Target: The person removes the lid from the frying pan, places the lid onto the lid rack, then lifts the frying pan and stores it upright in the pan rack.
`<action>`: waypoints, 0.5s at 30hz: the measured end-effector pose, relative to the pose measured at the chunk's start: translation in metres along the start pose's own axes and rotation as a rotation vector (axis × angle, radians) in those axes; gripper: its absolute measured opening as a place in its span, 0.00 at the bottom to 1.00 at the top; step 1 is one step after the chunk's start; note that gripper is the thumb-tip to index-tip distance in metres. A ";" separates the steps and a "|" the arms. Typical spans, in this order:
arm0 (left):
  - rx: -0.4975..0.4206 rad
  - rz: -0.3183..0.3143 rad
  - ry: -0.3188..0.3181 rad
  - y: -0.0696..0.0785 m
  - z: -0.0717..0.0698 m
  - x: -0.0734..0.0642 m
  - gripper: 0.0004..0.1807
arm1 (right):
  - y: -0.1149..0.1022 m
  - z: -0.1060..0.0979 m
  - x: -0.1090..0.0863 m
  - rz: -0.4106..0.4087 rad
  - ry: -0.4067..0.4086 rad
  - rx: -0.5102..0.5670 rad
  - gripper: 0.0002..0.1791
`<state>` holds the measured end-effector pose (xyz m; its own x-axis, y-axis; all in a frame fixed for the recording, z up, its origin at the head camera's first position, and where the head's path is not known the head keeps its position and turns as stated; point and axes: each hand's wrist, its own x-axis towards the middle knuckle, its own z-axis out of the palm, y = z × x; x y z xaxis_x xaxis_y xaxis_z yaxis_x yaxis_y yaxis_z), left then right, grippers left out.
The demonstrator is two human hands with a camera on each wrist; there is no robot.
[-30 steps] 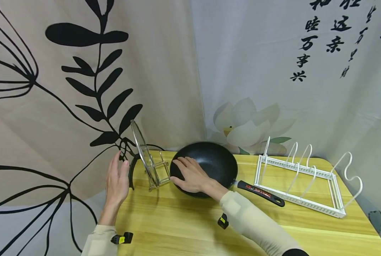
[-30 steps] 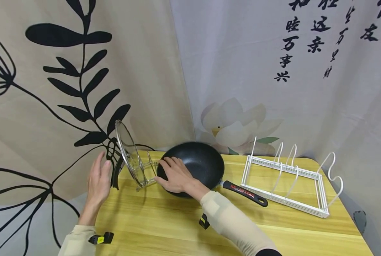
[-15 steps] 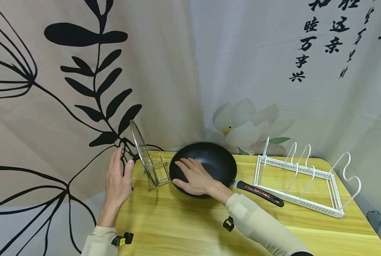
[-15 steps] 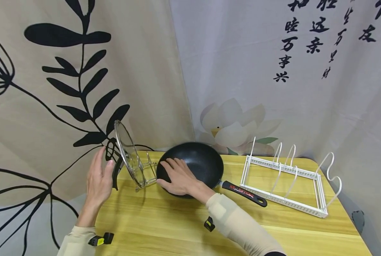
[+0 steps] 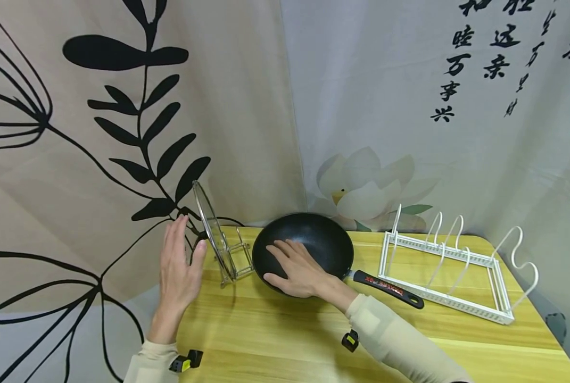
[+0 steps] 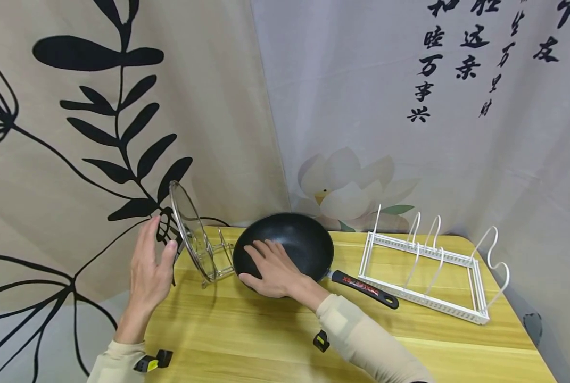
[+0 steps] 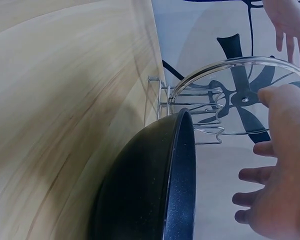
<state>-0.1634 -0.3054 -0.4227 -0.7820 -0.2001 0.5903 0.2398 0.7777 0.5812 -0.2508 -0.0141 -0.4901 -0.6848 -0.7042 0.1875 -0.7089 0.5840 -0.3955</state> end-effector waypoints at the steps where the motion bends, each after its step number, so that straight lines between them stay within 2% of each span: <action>1: 0.005 0.009 0.003 0.002 0.000 0.000 0.40 | 0.000 0.000 -0.001 0.000 0.002 0.001 0.43; 15: 0.057 0.139 0.011 0.032 0.008 -0.001 0.41 | 0.005 -0.008 -0.022 0.000 0.018 -0.013 0.43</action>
<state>-0.1602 -0.2759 -0.4093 -0.7369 -0.0949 0.6693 0.3119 0.8307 0.4611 -0.2408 0.0071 -0.4892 -0.6876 -0.6968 0.2043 -0.7112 0.5893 -0.3833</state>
